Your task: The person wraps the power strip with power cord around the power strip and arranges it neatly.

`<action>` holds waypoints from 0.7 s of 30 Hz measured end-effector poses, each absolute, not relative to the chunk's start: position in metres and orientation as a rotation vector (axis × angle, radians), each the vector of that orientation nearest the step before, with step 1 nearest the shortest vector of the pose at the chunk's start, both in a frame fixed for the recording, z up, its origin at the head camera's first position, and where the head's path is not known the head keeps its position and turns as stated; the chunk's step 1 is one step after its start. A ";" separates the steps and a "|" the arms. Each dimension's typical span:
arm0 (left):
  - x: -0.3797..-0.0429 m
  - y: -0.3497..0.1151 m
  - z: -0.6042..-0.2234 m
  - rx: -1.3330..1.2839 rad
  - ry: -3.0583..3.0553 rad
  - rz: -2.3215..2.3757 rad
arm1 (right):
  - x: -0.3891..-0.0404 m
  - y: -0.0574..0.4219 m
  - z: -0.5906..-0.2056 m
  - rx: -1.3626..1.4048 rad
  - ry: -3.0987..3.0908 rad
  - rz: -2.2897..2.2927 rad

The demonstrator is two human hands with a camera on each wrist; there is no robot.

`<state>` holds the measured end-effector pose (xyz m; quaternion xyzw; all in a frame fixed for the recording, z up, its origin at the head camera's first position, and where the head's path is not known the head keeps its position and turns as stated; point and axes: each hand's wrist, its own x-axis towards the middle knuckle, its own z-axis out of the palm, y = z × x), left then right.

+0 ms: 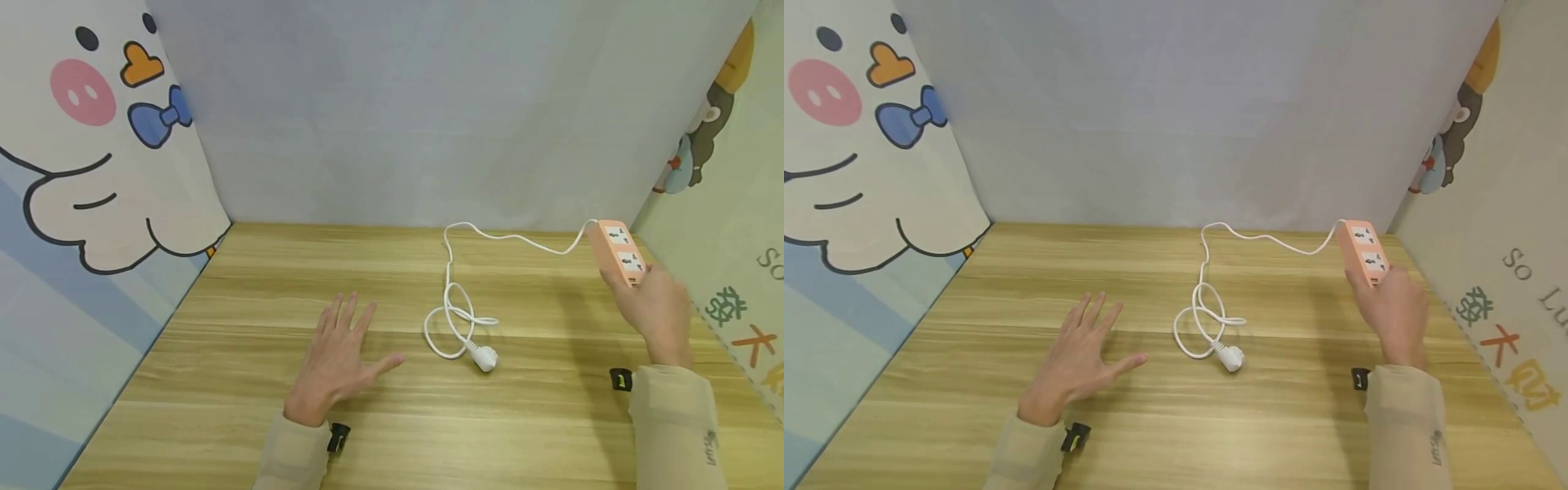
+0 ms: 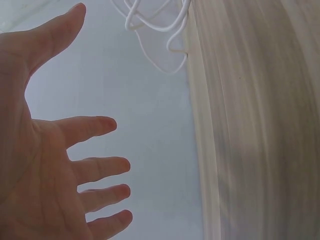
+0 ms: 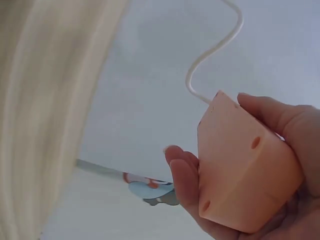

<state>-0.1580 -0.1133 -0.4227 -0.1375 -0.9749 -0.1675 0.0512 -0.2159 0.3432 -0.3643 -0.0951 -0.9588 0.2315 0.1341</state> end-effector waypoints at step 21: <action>-0.159 -0.112 -0.426 -0.407 -2.965 -0.524 | -0.192 0.281 -0.331 0.022 -2.488 0.698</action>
